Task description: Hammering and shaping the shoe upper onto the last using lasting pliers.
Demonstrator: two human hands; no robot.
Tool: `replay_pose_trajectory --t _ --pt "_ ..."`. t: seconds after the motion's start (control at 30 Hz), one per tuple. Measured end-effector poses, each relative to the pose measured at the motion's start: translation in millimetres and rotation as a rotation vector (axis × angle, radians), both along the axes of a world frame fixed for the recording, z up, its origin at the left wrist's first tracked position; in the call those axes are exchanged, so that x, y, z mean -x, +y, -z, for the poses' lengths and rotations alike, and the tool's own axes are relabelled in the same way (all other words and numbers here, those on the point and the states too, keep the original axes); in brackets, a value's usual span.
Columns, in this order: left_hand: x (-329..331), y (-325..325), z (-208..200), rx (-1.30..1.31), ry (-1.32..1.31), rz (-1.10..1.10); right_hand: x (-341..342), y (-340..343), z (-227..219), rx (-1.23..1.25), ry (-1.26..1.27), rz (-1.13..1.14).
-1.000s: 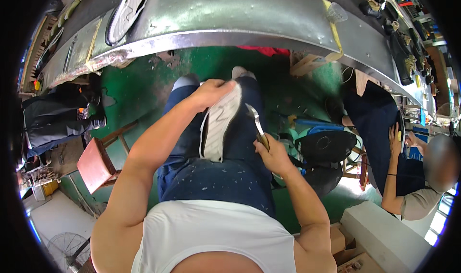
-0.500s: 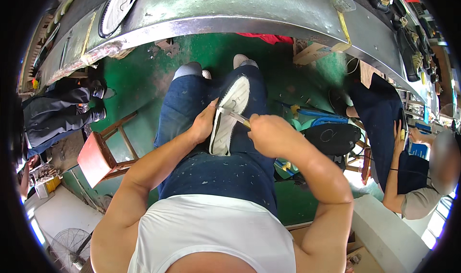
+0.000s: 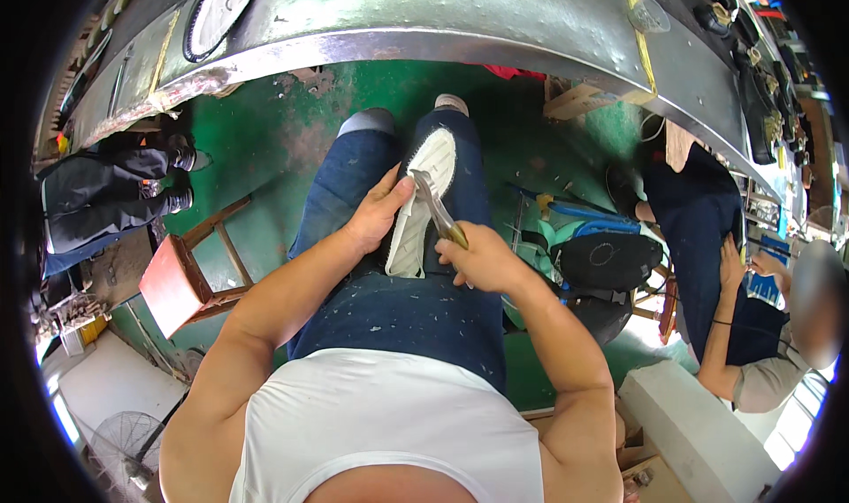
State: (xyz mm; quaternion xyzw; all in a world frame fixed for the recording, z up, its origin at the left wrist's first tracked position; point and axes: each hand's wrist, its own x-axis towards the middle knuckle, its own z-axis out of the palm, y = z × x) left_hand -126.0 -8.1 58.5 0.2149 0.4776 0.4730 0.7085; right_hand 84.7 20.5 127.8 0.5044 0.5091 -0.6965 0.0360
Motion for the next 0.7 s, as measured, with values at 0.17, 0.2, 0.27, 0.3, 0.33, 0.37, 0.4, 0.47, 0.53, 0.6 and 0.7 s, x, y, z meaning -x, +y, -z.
replay_pose_trajectory --t 0.17,0.2,0.27,0.3,0.33,0.37,0.4,0.47,0.53,0.6,0.7 --pt "-7 3 -1 0.056 0.099 -0.002 -6 -22 33 0.312 0.237 0.297" --pt "-10 2 3 0.007 0.156 -0.018 -9 -24 36 0.311 0.234 0.293" --pt "-17 2 9 -0.005 0.187 -0.030 -17 -29 40 0.557 0.381 0.458" --pt "-18 4 9 -0.021 0.223 -0.037 -23 -28 46 0.552 0.382 0.462" --pt "-18 5 8 -0.027 0.223 -0.033 -33 -25 54 0.671 0.484 0.437" --pt "-18 4 5 0.000 0.239 -0.003 -42 -21 56 0.792 0.584 0.409" --pt "-18 6 1 0.023 0.258 0.024 -48 -14 55 0.786 0.586 0.409" --pt "-17 12 -7 0.063 0.317 0.045 -60 1 48 0.620 0.446 0.174" --pt "-10 16 -6 0.145 0.326 0.077 -73 13 23 0.536 0.264 0.099" --pt "-8 19 -5 0.173 0.292 0.112 -75 14 5 0.229 0.129 0.065" --pt "-11 22 -11 0.148 0.426 0.176 -32 30 -30 -0.244 -0.010 0.062"
